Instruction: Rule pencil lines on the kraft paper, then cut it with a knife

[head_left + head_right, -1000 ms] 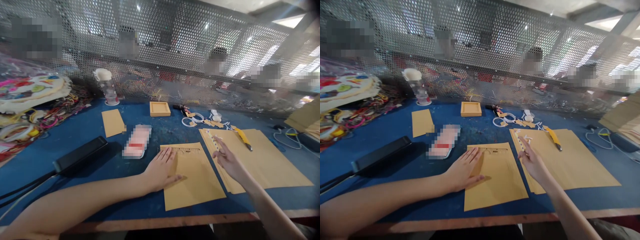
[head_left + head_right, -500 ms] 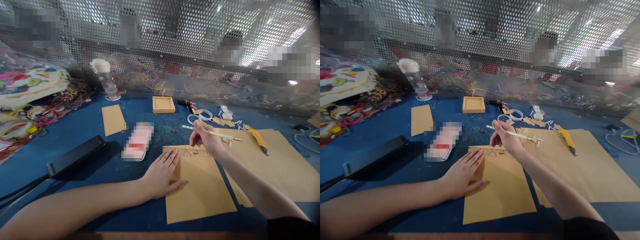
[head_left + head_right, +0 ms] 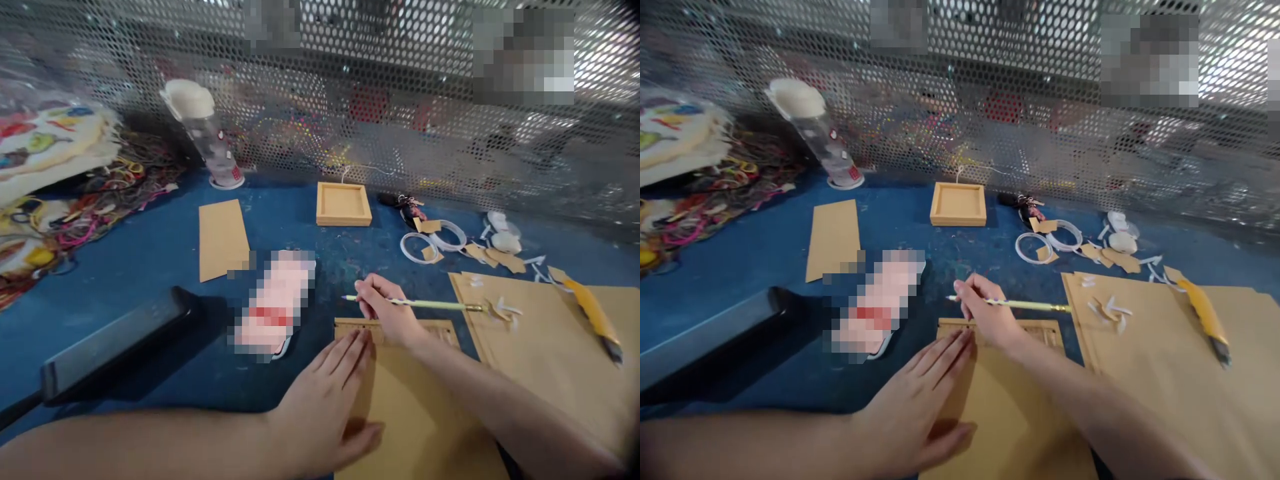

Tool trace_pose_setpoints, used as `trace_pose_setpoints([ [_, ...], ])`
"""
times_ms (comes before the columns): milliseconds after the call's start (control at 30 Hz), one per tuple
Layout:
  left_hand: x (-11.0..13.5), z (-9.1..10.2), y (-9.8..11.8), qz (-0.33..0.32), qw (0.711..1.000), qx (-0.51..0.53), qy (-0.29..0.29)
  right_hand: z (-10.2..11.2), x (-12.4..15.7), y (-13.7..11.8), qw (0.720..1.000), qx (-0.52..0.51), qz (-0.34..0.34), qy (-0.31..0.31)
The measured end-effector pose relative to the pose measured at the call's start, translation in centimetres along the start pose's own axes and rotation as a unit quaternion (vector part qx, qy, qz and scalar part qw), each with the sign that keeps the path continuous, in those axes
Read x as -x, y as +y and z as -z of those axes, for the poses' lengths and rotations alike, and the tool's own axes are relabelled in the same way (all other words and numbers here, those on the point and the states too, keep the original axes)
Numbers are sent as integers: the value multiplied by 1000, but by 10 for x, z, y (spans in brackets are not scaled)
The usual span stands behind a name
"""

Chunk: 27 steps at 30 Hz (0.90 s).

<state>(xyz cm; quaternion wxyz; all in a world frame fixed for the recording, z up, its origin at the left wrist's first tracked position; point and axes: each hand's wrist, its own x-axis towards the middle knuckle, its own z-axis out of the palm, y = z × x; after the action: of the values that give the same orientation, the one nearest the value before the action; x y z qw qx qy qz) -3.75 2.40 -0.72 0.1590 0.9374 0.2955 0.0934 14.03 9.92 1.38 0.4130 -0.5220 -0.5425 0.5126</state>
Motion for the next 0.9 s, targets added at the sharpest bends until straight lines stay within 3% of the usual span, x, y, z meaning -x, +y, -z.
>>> trace_pose_setpoints([
  [300,-5,6,-3,-12,1000,-8,-18,2,0,2,999,-7,-21,-29],
  [567,-4,7,-2,-5,1000,6,-17,1,0,1,1000,-4,-17,-23],
  [900,-4,7,-2,-1,999,17,-28,-5,5,-5,998,0,-66,5],
])
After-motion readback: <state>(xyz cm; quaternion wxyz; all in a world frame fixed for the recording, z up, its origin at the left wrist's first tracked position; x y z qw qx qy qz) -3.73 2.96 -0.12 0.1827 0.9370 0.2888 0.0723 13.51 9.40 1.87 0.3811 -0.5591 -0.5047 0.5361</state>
